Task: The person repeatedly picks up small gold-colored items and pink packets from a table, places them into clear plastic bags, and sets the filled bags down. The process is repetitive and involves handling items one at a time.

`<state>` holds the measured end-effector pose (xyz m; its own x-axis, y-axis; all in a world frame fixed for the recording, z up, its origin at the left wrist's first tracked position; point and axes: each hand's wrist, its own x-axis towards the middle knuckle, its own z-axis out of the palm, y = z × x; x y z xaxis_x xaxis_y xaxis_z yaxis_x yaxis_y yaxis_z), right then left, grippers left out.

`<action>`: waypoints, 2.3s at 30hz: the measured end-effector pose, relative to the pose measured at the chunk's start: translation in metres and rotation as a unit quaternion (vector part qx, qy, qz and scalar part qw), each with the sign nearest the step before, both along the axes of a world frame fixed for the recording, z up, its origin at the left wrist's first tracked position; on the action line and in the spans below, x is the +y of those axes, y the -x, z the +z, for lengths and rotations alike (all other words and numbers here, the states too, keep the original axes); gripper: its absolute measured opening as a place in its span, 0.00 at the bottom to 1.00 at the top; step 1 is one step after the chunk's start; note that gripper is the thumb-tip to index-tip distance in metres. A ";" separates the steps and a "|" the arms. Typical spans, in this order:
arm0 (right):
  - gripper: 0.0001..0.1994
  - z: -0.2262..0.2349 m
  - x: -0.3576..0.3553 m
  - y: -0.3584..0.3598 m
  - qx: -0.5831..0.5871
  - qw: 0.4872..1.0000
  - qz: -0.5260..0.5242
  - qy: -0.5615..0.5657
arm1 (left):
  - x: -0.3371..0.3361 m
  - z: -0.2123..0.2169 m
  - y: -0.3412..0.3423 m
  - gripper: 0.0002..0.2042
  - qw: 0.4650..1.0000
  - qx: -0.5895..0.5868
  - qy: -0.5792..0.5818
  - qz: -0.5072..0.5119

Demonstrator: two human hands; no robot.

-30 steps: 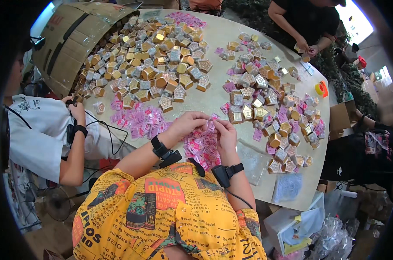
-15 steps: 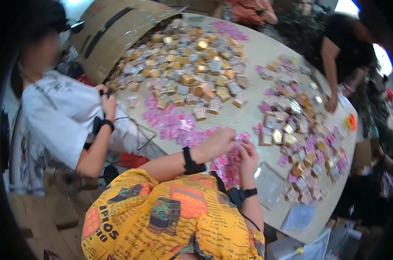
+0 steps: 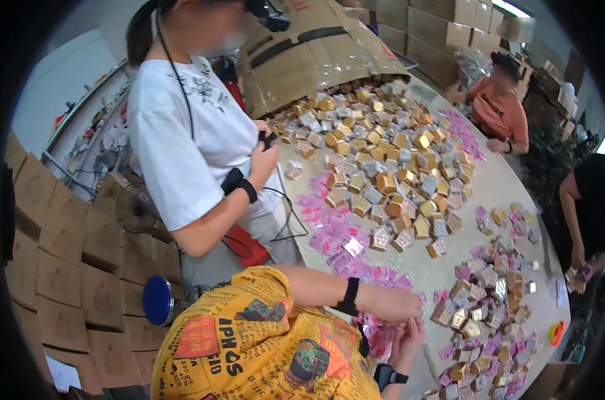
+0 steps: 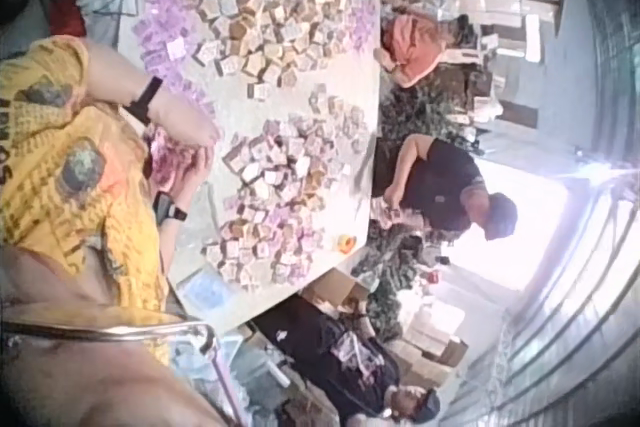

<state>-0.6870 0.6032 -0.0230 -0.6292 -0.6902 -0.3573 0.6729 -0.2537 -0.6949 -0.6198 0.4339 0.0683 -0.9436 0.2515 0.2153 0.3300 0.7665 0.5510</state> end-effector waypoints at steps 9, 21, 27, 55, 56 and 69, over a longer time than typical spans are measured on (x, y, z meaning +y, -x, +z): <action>0.05 0.025 0.004 0.006 0.046 0.990 0.090 -0.099 | -0.006 -0.033 0.012 0.06 0.998 0.063 -0.026 -0.012; 0.06 0.043 -0.021 -0.004 0.768 0.557 0.136 -0.285 | -0.031 -0.081 0.006 0.05 0.802 -0.376 -0.439 0.150; 0.05 0.028 -0.024 -0.001 0.768 0.558 0.106 -0.298 | -0.063 -0.066 0.019 0.14 0.892 -0.329 -0.205 0.231; 0.02 0.113 -0.055 0.033 0.737 0.640 0.005 -0.214 | -0.085 -0.042 -0.017 0.27 0.890 -0.048 -0.390 0.231; 0.02 0.118 -0.060 0.033 0.756 0.617 0.004 -0.216 | -0.078 -0.036 -0.018 0.27 0.891 -0.063 -0.391 0.222; 0.06 0.127 -0.057 0.033 0.843 0.472 0.056 -0.251 | -0.052 -0.003 -0.020 0.26 0.951 0.044 -0.259 0.162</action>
<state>-0.7203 0.5463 0.1041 -0.2815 -0.8479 0.4493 -0.9546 0.1999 -0.2209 -0.6002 0.3823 0.0649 -0.9259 -0.2119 0.3127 0.1846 0.4685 0.8640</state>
